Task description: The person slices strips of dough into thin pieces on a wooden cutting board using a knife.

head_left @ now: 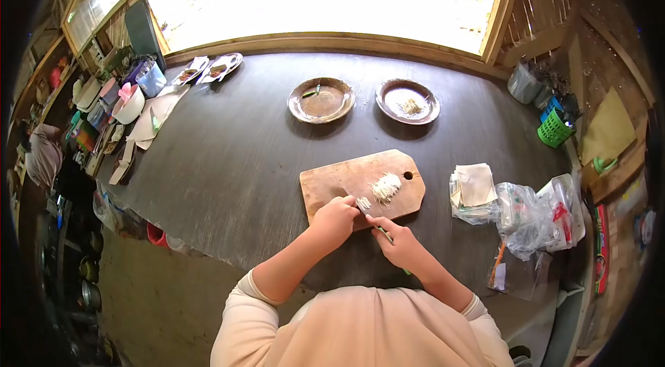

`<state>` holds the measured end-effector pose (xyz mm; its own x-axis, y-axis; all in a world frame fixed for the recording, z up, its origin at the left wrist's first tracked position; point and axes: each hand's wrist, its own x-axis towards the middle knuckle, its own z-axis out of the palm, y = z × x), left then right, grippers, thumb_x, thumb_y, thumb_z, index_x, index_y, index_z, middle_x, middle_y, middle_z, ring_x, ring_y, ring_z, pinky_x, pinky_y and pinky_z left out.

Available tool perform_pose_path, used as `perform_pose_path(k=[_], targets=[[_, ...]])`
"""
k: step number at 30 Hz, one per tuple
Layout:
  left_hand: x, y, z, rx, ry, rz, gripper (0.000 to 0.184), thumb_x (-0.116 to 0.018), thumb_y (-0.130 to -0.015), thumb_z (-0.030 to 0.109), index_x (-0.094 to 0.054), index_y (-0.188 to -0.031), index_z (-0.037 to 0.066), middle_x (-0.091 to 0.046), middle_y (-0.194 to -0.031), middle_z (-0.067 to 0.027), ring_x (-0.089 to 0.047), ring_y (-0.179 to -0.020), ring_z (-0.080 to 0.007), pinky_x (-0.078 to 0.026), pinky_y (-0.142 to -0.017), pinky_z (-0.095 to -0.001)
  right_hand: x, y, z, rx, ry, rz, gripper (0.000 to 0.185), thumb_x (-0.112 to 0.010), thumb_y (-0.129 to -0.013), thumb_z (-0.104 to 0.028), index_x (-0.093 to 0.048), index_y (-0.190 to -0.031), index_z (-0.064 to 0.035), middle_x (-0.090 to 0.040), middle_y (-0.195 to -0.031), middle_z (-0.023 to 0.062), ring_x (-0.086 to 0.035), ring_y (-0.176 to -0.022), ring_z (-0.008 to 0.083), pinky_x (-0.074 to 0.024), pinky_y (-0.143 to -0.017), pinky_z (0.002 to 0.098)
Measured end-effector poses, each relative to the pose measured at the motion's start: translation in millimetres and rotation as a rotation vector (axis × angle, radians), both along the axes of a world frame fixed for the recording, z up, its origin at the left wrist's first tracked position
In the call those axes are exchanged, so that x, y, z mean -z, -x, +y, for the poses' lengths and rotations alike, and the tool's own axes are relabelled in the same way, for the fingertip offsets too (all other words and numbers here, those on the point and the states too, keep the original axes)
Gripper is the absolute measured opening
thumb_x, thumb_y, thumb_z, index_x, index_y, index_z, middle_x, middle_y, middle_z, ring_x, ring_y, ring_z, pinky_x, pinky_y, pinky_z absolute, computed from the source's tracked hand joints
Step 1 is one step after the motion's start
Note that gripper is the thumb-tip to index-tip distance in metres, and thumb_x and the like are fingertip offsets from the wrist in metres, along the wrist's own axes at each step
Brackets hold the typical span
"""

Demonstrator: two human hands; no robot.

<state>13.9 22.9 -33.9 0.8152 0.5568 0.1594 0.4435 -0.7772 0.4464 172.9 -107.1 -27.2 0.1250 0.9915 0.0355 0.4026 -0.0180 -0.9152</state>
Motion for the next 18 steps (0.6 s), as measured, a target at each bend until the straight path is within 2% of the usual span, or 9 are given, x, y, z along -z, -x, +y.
perform_pose_path(k=[2, 5, 9, 12, 14, 18], targets=[[0.3, -0.3, -1.4, -0.009, 0.028, -0.035, 0.015, -0.061, -0.078, 0.004, -0.073, -0.086, 0.004, -0.065, -0.095, -0.0106, -0.062, -0.094, -0.0318, -0.053, -0.082, -0.0399, -2.9, -0.4, 3.5, 0.005, 0.081, -0.037, 0.034, -0.055, -0.098, -0.011, -0.058, -0.132, -0.0081, -0.071, -0.107, 0.0199, -0.072, -0.086, 0.0268, -0.0522, -0.078, 0.0326], [1.4, 0.6, -2.3, -0.016, 0.063, -0.070, 0.015, -0.060, -0.078, 0.003, -0.073, -0.087, 0.004, -0.065, -0.095, -0.0112, -0.062, -0.093, -0.0323, -0.052, -0.082, -0.0400, -2.2, -3.8, 5.8, 0.015, 0.112, -0.058, 0.035, -0.056, -0.098, -0.011, -0.058, -0.133, -0.0088, -0.071, -0.105, 0.0190, -0.070, -0.077, 0.0224, -0.0518, -0.075, 0.0314], [5.3, 1.3, 2.1, 0.005, 0.033, -0.044, 0.016, -0.059, -0.077, 0.002, -0.073, -0.087, 0.003, -0.064, -0.094, -0.0124, -0.062, -0.092, -0.0322, -0.053, -0.081, -0.0400, -1.6, -0.7, 0.1, -0.004, 0.058, -0.004, 0.036, -0.056, -0.099, -0.011, -0.058, -0.134, -0.0110, -0.071, -0.103, 0.0191, -0.067, -0.074, 0.0206, -0.0517, -0.075, 0.0307], [2.1, 1.6, 0.8, 0.001, 0.040, -0.045, 0.016, -0.059, -0.077, 0.001, -0.072, -0.086, 0.003, -0.064, -0.095, -0.0131, -0.062, -0.092, -0.0323, -0.053, -0.081, -0.0403, -1.6, 0.4, 0.7, 0.001, 0.077, -0.013, 0.035, -0.056, -0.098, -0.011, -0.058, -0.134, -0.0105, -0.071, -0.105, 0.0193, -0.070, -0.079, 0.0228, -0.0519, -0.076, 0.0312], [7.8, 0.5, 3.5, 0.007, 0.057, -0.052, 0.016, -0.059, -0.077, 0.002, -0.072, -0.085, 0.003, -0.065, -0.095, -0.0131, -0.062, -0.093, -0.0325, -0.052, -0.082, -0.0406, -3.8, 1.2, 1.4, -0.008, 0.044, -0.023, 0.034, -0.055, -0.098, -0.012, -0.058, -0.132, -0.0122, -0.068, -0.101, 0.0252, -0.066, -0.098, 0.0430, -0.0540, -0.079, 0.0405], [9.1, 2.6, 5.0, 0.032, 0.070, -0.046, 0.015, -0.060, -0.077, 0.002, -0.072, -0.085, 0.004, -0.066, -0.098, -0.0131, -0.062, -0.094, -0.0330, -0.052, -0.083, -0.0409, 0.2, -0.1, 1.5, -0.018, -0.020, -0.030, 0.034, -0.055, -0.098, -0.012, -0.058, -0.131, -0.0120, -0.068, -0.101, 0.0257, -0.066, -0.097, 0.0428, -0.0540, -0.079, 0.0405]])
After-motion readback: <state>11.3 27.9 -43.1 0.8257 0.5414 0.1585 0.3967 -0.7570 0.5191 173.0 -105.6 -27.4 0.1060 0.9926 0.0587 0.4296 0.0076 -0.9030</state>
